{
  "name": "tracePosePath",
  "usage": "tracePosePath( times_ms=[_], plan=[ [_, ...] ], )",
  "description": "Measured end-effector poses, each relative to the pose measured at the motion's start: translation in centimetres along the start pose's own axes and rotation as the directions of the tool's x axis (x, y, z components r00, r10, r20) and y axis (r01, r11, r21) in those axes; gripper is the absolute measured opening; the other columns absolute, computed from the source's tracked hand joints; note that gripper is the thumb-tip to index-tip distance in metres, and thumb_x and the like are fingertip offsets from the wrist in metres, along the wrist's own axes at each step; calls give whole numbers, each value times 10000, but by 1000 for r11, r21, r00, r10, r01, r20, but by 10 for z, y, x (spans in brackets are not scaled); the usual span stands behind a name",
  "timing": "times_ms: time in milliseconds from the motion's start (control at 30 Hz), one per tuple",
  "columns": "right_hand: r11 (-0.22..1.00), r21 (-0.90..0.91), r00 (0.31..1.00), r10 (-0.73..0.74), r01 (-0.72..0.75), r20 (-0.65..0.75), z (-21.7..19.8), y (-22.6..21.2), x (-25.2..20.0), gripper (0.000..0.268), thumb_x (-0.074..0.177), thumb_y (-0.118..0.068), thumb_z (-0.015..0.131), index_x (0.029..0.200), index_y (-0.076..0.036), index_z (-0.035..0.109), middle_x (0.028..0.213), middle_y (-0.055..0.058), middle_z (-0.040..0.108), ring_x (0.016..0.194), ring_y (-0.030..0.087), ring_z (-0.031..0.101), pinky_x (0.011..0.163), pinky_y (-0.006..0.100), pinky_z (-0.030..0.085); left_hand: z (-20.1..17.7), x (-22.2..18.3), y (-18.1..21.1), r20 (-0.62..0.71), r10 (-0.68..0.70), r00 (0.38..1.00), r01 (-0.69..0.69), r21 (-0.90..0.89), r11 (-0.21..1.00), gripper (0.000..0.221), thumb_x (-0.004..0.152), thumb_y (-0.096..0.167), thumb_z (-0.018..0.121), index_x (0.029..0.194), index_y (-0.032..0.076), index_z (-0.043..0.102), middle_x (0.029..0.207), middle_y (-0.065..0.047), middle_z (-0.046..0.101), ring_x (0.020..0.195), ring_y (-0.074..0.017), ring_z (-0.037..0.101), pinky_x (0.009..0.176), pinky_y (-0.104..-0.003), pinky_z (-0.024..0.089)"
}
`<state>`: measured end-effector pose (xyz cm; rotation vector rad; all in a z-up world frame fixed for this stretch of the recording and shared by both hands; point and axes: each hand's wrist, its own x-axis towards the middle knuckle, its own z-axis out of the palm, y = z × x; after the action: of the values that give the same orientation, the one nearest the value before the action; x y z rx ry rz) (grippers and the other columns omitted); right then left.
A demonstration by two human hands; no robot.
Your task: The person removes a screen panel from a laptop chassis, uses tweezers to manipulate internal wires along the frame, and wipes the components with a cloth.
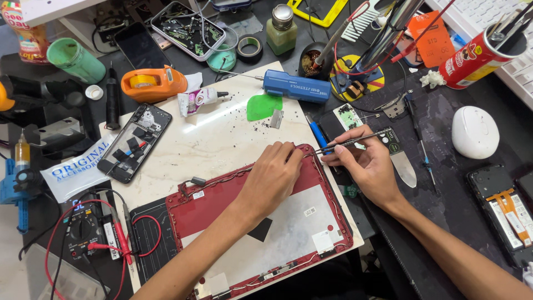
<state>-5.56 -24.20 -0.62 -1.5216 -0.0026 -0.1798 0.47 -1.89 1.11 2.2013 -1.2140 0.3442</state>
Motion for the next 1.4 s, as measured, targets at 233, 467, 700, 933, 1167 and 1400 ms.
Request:
tracePosePath(
  times_ms=[233, 467, 700, 933, 1167, 1400],
  plan=[
    [1000, -12, 1000, -2, 2, 12, 0, 0, 0, 177, 1014, 1, 570, 1177, 43, 516, 1101, 125, 619, 985, 235, 743, 881, 353, 644, 3, 2, -2, -23, -55, 998, 54, -34, 998, 95, 955, 78, 648, 958, -16, 632, 906, -146, 588, 862, -318, 573, 815, -433, 467],
    [1000, -9, 1000, -12, 12, 3, 1, 2, -1, 176, 1016, -9, 579, 1177, 37, 524, 1097, 122, 629, 970, 216, 743, 879, 331, 634, 0, -3, 1, 35, -26, 999, 24, 73, 997, 214, 785, -36, 615, 1000, -37, 612, 996, -168, 596, 961, -327, 582, 887, -416, 476],
    [1000, -20, 1000, 5, -5, -14, 1, 4, 0, 172, 1001, -4, 580, 1159, 46, 534, 1090, 121, 640, 968, 229, 750, 857, 334, 635, 1, -5, 7, 109, 0, 994, -26, 237, 971, 278, 704, -24, 630, 980, -41, 598, 981, -184, 589, 953, -326, 583, 871, -400, 480],
    [1000, -24, 1000, 5, -4, 16, 2, 2, 2, 177, 993, -7, 565, 1155, 60, 538, 1108, 135, 604, 977, 263, 756, 856, 349, 658, 5, -2, 9, 61, -12, 998, -1, 217, 976, 262, 697, -19, 624, 957, -28, 595, 985, -176, 594, 944, -313, 580, 852, -408, 474],
    [999, -34, 1000, 24, -23, 15, 2, 2, 2, 188, 997, -20, 560, 1162, 61, 520, 1121, 146, 603, 967, 274, 762, 843, 356, 665, 10, -1, 14, 7, -61, 998, 60, 116, 991, 99, 859, 9, 623, 952, -18, 601, 953, -158, 589, 923, -312, 559, 845, -427, 460],
    [1000, 5, 999, 28, -28, 21, 0, 5, 3, 197, 998, -17, 556, 1176, 47, 500, 1146, 163, 613, 967, 285, 764, 826, 357, 664, 8, -1, 13, -43, -21, 999, 25, 102, 994, 107, 883, 54, 635, 962, -11, 605, 956, -150, 593, 913, -310, 562, 829, -424, 460]
  ],
)
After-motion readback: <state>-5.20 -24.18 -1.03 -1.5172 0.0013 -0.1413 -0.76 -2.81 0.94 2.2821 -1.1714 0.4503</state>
